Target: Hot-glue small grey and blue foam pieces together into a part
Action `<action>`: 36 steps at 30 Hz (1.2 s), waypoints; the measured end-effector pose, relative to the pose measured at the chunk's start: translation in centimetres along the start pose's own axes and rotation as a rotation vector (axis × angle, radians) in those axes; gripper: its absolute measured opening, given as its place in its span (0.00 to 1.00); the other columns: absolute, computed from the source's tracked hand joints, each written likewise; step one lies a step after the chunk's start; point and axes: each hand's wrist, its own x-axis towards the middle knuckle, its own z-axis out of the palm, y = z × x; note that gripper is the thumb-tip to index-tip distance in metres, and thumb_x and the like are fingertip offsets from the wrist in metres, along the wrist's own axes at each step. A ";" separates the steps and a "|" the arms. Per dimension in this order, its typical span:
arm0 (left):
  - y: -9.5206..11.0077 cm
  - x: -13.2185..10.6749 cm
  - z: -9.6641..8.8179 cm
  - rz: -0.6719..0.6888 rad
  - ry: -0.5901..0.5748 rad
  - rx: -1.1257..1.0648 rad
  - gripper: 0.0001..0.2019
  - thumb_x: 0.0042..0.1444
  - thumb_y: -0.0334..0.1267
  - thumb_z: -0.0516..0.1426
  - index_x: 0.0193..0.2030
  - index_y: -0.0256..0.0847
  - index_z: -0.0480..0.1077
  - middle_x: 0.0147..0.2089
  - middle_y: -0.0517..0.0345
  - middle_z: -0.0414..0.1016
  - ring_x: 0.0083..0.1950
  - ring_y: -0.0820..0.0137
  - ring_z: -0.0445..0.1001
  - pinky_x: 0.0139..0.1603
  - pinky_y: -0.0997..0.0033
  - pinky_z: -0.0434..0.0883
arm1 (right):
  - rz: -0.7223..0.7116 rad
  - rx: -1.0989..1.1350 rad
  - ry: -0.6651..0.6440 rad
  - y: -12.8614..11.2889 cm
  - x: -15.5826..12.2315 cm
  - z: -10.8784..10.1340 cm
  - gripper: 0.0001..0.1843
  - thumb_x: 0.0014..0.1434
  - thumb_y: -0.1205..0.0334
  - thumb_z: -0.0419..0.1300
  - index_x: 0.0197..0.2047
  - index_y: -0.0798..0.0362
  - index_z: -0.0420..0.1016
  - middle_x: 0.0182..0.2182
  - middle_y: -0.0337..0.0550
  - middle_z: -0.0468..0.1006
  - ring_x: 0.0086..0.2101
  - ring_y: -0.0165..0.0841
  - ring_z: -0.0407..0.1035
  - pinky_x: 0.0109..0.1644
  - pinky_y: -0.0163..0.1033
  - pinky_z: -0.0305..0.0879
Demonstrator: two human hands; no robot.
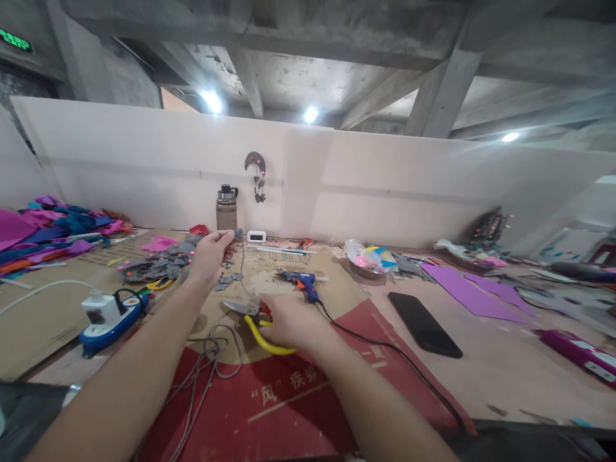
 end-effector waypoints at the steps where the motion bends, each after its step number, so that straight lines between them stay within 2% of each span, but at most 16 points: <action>1: 0.2 -0.3 0.2 0.023 -0.003 0.016 0.11 0.41 0.40 0.63 0.29 0.35 0.70 0.25 0.58 0.72 0.22 0.79 0.66 0.20 0.80 0.57 | -0.029 -0.010 -0.032 -0.3 -0.2 -0.2 0.17 0.47 0.57 0.58 0.42 0.52 0.71 0.34 0.45 0.77 0.33 0.35 0.71 0.30 0.34 0.58; 3: 0.6 -0.8 0.6 0.036 -0.032 0.021 0.11 0.41 0.41 0.63 0.29 0.35 0.71 0.25 0.58 0.71 0.23 0.78 0.67 0.21 0.80 0.57 | -0.064 -0.046 -0.066 -0.7 -0.4 -0.4 0.15 0.48 0.59 0.59 0.40 0.53 0.74 0.34 0.48 0.77 0.34 0.36 0.70 0.35 0.36 0.60; 5: 0.7 -1.3 1.0 0.034 -0.065 0.021 0.11 0.42 0.40 0.63 0.29 0.36 0.71 0.25 0.59 0.70 0.23 0.78 0.67 0.20 0.80 0.56 | -0.032 -0.033 0.011 -0.7 -0.3 -0.6 0.13 0.52 0.56 0.56 0.35 0.55 0.75 0.34 0.51 0.76 0.37 0.38 0.69 0.40 0.39 0.61; 7: 0.5 -1.9 1.7 0.010 -0.106 0.017 0.10 0.43 0.40 0.62 0.30 0.36 0.71 0.25 0.59 0.70 0.23 0.78 0.66 0.21 0.79 0.56 | 0.034 0.094 0.217 -0.3 0.2 -0.6 0.14 0.56 0.55 0.52 0.36 0.54 0.75 0.36 0.51 0.75 0.38 0.36 0.68 0.44 0.39 0.61; 9: 0.3 -2.7 2.5 -0.028 -0.148 0.003 0.10 0.44 0.41 0.62 0.31 0.36 0.72 0.25 0.59 0.70 0.23 0.78 0.65 0.21 0.79 0.56 | 0.083 0.314 0.450 0.4 1.0 -0.6 0.16 0.57 0.55 0.51 0.43 0.53 0.72 0.41 0.48 0.73 0.38 0.32 0.68 0.45 0.37 0.61; 11: -0.1 -3.5 3.3 -0.063 -0.192 0.013 0.10 0.44 0.40 0.62 0.30 0.35 0.72 0.25 0.59 0.69 0.24 0.79 0.64 0.22 0.79 0.57 | 0.119 0.549 0.583 1.3 1.9 -0.3 0.22 0.54 0.52 0.55 0.50 0.54 0.66 0.45 0.48 0.71 0.37 0.29 0.67 0.45 0.36 0.62; 13: -0.5 -4.2 4.0 -0.070 -0.239 0.050 0.09 0.45 0.40 0.62 0.29 0.35 0.72 0.23 0.60 0.67 0.23 0.79 0.62 0.23 0.79 0.57 | 0.147 0.748 0.595 2.2 2.8 0.0 0.27 0.51 0.50 0.57 0.51 0.56 0.65 0.45 0.48 0.72 0.34 0.29 0.67 0.41 0.35 0.64; 16: -1.0 -4.8 4.6 -0.058 -0.285 0.078 0.09 0.46 0.40 0.61 0.25 0.34 0.71 0.21 0.61 0.65 0.22 0.80 0.59 0.22 0.78 0.56 | 0.124 0.852 0.566 3.4 3.9 0.6 0.16 0.55 0.53 0.51 0.38 0.56 0.72 0.32 0.41 0.75 0.28 0.27 0.66 0.35 0.33 0.62; 17: -1.1 -4.9 4.7 -0.064 -0.279 0.059 0.09 0.45 0.40 0.61 0.25 0.34 0.70 0.21 0.61 0.64 0.21 0.80 0.59 0.21 0.78 0.55 | 0.121 0.841 0.557 3.8 4.2 0.8 0.15 0.57 0.55 0.49 0.33 0.55 0.73 0.28 0.39 0.74 0.27 0.26 0.66 0.34 0.32 0.62; 19: -1.2 -4.8 4.6 -0.091 -0.228 -0.014 0.09 0.44 0.39 0.62 0.26 0.35 0.70 0.21 0.62 0.65 0.21 0.80 0.60 0.21 0.79 0.55 | 0.124 0.780 0.510 4.3 4.6 1.3 0.16 0.57 0.58 0.48 0.28 0.55 0.73 0.25 0.39 0.74 0.25 0.26 0.65 0.33 0.31 0.61; 21: -1.0 -4.5 4.4 -0.119 -0.173 -0.091 0.09 0.43 0.38 0.62 0.29 0.35 0.70 0.24 0.60 0.69 0.22 0.80 0.63 0.21 0.79 0.56 | 0.132 0.650 0.405 4.7 4.7 1.9 0.14 0.56 0.60 0.50 0.29 0.55 0.74 0.24 0.40 0.75 0.26 0.27 0.67 0.33 0.31 0.60; 25: -0.8 -4.2 4.2 -0.163 -0.157 -0.135 0.09 0.45 0.37 0.60 0.32 0.34 0.69 0.29 0.54 0.74 0.23 0.78 0.67 0.20 0.79 0.58 | 0.154 0.307 0.218 4.8 4.7 2.9 0.09 0.52 0.65 0.55 0.32 0.57 0.76 0.30 0.47 0.76 0.33 0.32 0.69 0.38 0.34 0.62; 27: -1.0 -4.3 4.2 -0.188 -0.170 -0.136 0.09 0.46 0.37 0.60 0.32 0.34 0.68 0.29 0.53 0.74 0.23 0.77 0.68 0.20 0.79 0.59 | 0.163 0.269 0.281 4.8 4.6 3.0 0.13 0.51 0.66 0.56 0.40 0.58 0.74 0.39 0.52 0.74 0.39 0.34 0.68 0.43 0.36 0.61; 30: -1.4 -4.5 4.4 -0.201 -0.209 -0.128 0.09 0.46 0.38 0.60 0.32 0.34 0.68 0.29 0.52 0.75 0.24 0.76 0.69 0.21 0.79 0.60 | 0.164 0.395 0.521 4.6 4.5 2.2 0.18 0.55 0.64 0.53 0.50 0.57 0.67 0.45 0.51 0.70 0.44 0.32 0.65 0.49 0.36 0.59; 32: -1.7 -4.6 4.6 -0.183 -0.232 -0.100 0.09 0.46 0.39 0.61 0.31 0.35 0.69 0.29 0.52 0.75 0.23 0.76 0.69 0.21 0.79 0.61 | 0.157 0.607 0.622 4.5 4.5 1.4 0.16 0.58 0.62 0.48 0.48 0.56 0.67 0.41 0.47 0.72 0.39 0.29 0.66 0.46 0.35 0.61; 36: -2.0 -4.9 4.8 -0.094 -0.268 0.039 0.09 0.47 0.40 0.60 0.31 0.35 0.71 0.26 0.54 0.73 0.22 0.76 0.68 0.20 0.78 0.60 | 0.089 1.000 0.662 4.2 4.2 0.4 0.16 0.59 0.54 0.45 0.41 0.54 0.66 0.30 0.38 0.71 0.27 0.26 0.64 0.34 0.32 0.62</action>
